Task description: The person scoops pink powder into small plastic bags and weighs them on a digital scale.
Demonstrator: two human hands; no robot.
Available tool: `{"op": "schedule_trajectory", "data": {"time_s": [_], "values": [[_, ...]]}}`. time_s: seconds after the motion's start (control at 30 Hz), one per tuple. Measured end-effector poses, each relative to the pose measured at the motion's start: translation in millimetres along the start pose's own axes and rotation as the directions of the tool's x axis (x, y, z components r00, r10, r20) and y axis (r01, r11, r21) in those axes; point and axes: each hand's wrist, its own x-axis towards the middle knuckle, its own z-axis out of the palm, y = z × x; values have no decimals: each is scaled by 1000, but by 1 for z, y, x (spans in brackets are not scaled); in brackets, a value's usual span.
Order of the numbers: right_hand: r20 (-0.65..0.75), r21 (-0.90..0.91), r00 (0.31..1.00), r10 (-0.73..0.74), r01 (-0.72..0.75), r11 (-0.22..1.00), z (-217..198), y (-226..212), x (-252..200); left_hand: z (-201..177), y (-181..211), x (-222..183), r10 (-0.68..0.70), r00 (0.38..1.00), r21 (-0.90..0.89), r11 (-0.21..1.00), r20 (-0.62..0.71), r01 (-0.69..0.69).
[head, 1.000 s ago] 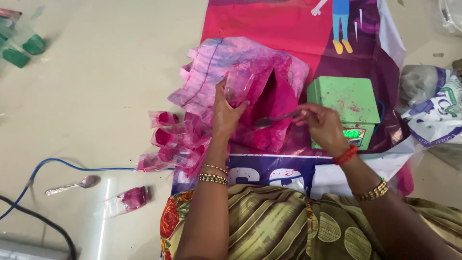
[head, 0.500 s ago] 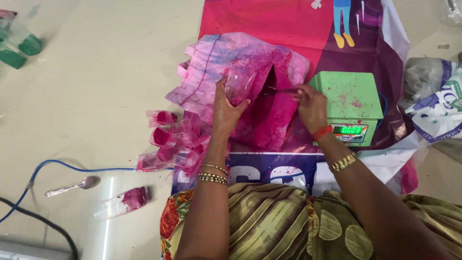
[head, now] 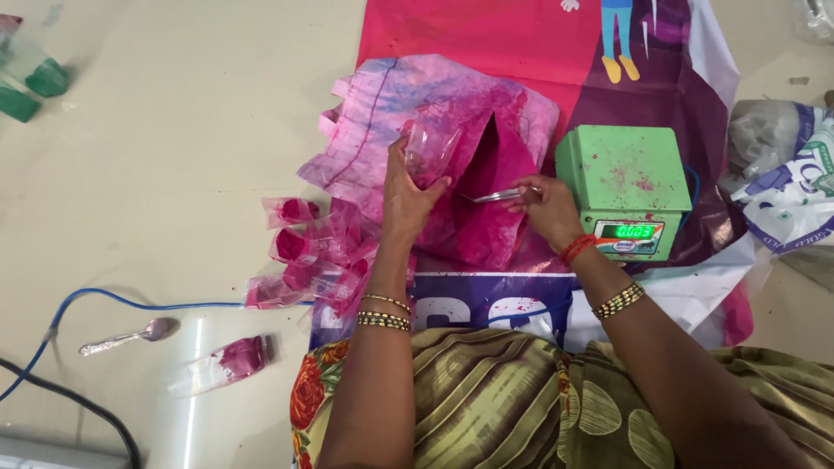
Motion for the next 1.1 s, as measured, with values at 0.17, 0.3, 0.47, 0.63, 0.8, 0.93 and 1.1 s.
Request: {"op": "schedule_trajectory", "data": {"time_s": [0.17,0.3,0.47,0.63,0.8,0.93,1.1], "values": [[-12,279,982,186,-176,944,-16,9,-2,-4,10,-1,-64,998,-12,998,14,64],[-11,402,964,266,-239,884,-26,11,-8,-3,4,-1,-66,997,-9,998,25,66],[-51,453,958,284,-231,861,-42,-16,-23,0,-9,0,17,1000,54,998,13,-18],[-60,549,978,199,-134,825,-68,-18,-21,1,-11,-1,19,1000,94,995,22,-21],[-138,500,973,185,-93,861,-83,-77,-24,5,-9,-3,9,997,137,990,80,-20],[-125,512,988,96,-18,859,-99,-99,-16,10,-9,-7,-4,991,149,989,136,-17],[-34,458,997,74,-50,888,-102,-120,-7,15,1,-10,13,982,145,989,190,-41]]}}
